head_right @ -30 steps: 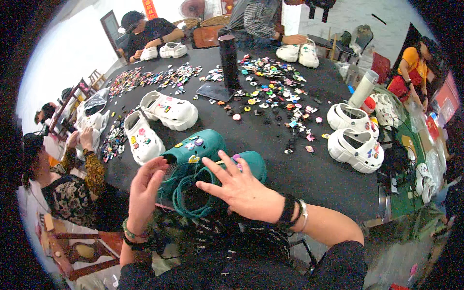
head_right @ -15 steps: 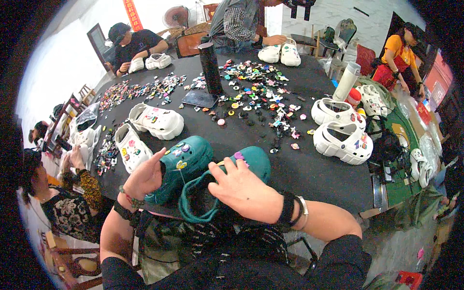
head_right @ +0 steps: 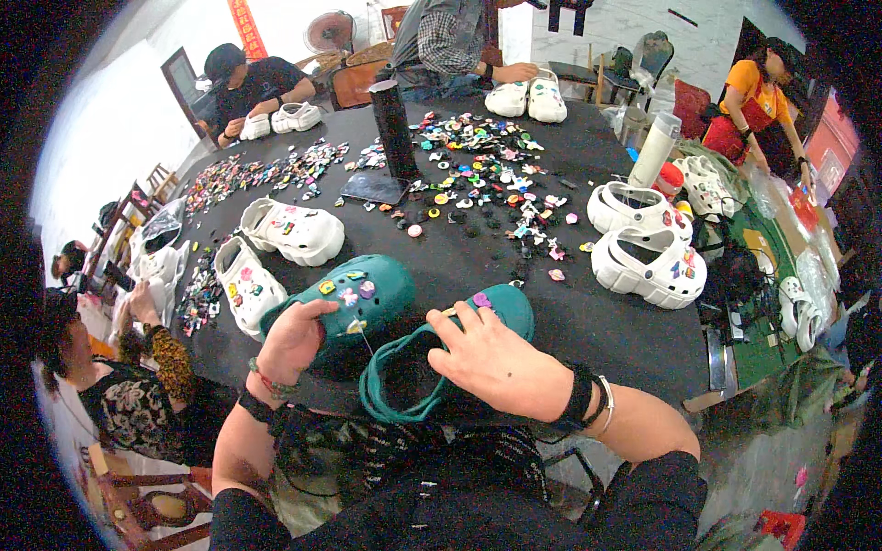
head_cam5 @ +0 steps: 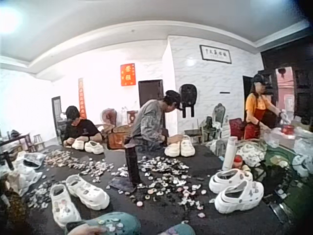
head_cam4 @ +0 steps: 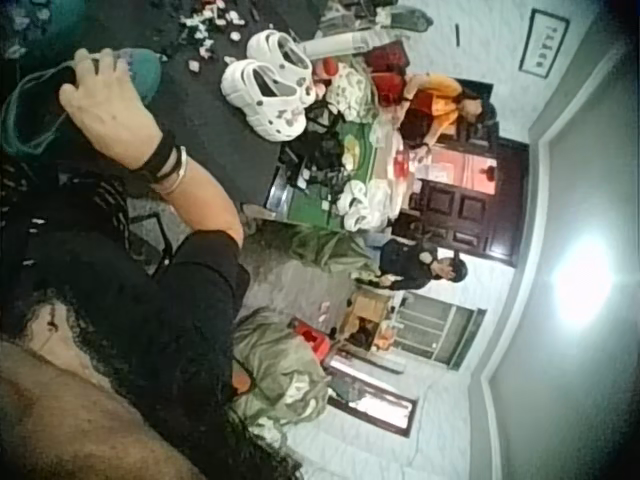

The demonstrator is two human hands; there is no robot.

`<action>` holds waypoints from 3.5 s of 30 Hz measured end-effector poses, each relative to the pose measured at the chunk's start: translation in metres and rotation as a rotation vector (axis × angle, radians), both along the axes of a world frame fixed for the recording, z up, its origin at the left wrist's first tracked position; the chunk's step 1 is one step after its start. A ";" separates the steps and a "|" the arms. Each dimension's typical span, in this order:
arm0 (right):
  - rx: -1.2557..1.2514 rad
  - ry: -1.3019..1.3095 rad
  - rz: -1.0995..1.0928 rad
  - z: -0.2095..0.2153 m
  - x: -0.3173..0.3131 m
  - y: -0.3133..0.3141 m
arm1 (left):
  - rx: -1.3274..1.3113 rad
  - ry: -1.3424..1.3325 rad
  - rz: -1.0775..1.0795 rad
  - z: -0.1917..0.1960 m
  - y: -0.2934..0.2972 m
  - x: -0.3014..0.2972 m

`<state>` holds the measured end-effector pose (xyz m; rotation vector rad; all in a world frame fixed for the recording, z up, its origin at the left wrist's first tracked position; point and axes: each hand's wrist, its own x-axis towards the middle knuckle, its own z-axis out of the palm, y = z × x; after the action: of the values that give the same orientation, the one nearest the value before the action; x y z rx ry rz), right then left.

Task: Decorating rubber clogs with various charms and pins at a workshop table.

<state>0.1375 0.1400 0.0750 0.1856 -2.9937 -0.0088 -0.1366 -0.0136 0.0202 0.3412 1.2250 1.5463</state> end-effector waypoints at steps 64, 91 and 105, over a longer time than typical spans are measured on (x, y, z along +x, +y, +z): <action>-0.311 -0.139 -0.603 -0.101 -0.141 0.260 | 0.030 -0.205 0.145 -0.005 0.020 0.026; -0.654 0.018 -0.137 -0.009 -0.118 0.129 | 0.065 -0.210 0.120 -0.001 0.021 0.028; -0.578 -0.055 0.110 -0.007 -0.120 0.049 | 0.051 -0.201 0.087 -0.014 0.022 0.019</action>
<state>0.0174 0.1895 0.0684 0.2820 -2.8836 0.8676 -0.1178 0.0081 0.0064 0.1624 1.0559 1.6461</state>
